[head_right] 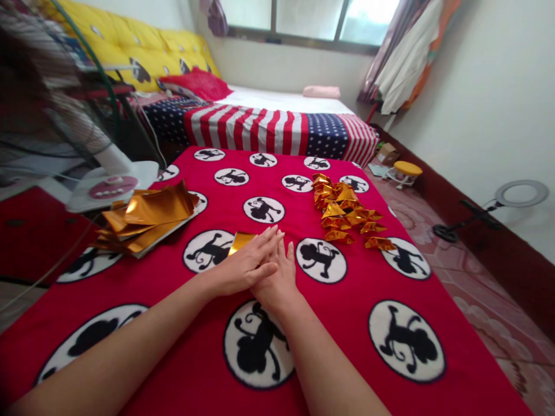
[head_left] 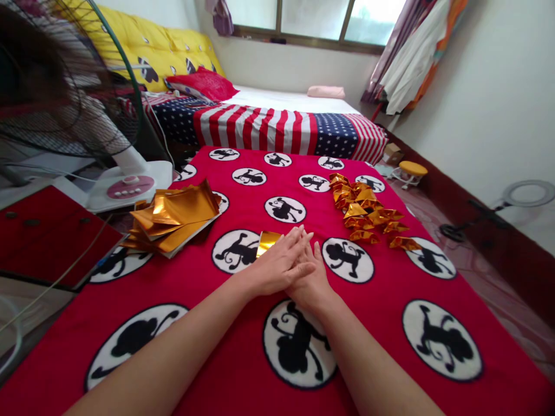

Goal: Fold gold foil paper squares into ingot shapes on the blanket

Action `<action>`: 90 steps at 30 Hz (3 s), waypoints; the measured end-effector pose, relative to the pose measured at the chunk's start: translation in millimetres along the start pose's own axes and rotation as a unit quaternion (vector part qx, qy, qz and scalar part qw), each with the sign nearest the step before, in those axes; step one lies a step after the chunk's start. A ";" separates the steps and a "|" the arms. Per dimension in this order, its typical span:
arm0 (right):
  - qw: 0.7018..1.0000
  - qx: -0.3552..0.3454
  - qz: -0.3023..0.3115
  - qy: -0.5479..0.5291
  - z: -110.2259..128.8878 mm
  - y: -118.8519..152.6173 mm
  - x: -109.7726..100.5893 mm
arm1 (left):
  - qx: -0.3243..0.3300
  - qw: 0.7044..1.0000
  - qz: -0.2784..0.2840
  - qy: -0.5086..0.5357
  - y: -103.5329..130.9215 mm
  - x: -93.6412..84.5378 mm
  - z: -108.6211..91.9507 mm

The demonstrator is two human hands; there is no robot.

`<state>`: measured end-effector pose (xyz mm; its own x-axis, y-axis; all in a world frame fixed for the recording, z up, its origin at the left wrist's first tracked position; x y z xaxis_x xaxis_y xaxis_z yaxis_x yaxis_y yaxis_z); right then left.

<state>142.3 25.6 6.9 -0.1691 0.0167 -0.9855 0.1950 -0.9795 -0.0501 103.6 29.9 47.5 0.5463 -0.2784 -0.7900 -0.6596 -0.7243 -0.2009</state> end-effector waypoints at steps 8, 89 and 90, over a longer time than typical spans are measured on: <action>1.000 0.012 0.008 -0.005 -3.2 -1.2 -2.4 | -0.072 0.991 0.026 -0.113 11.4 10.6 40.3; 0.780 -0.005 -0.224 -0.584 -31.0 -9.4 -37.4 | -0.181 0.810 -0.291 0.476 34.2 -45.2 93.3; 0.783 0.002 -0.224 -0.581 -32.0 -9.6 -36.2 | -0.181 0.809 -0.299 0.472 34.7 -45.6 95.1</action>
<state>177.5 40.8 37.8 -0.9843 0.1668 -0.0573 -0.1372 -0.9283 -0.3457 6.7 77.5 21.5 0.9756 -0.0442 0.2151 -0.0308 -0.9974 -0.0656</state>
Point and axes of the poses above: each hand's wrist, its own y-axis away from the middle knuckle, its own x-axis out of the palm, z = x × y, the point moved 9 cm from there along -y, towards the middle knuckle, and after that the axes turned 4 degrees about -z, right-handed, at the moved point
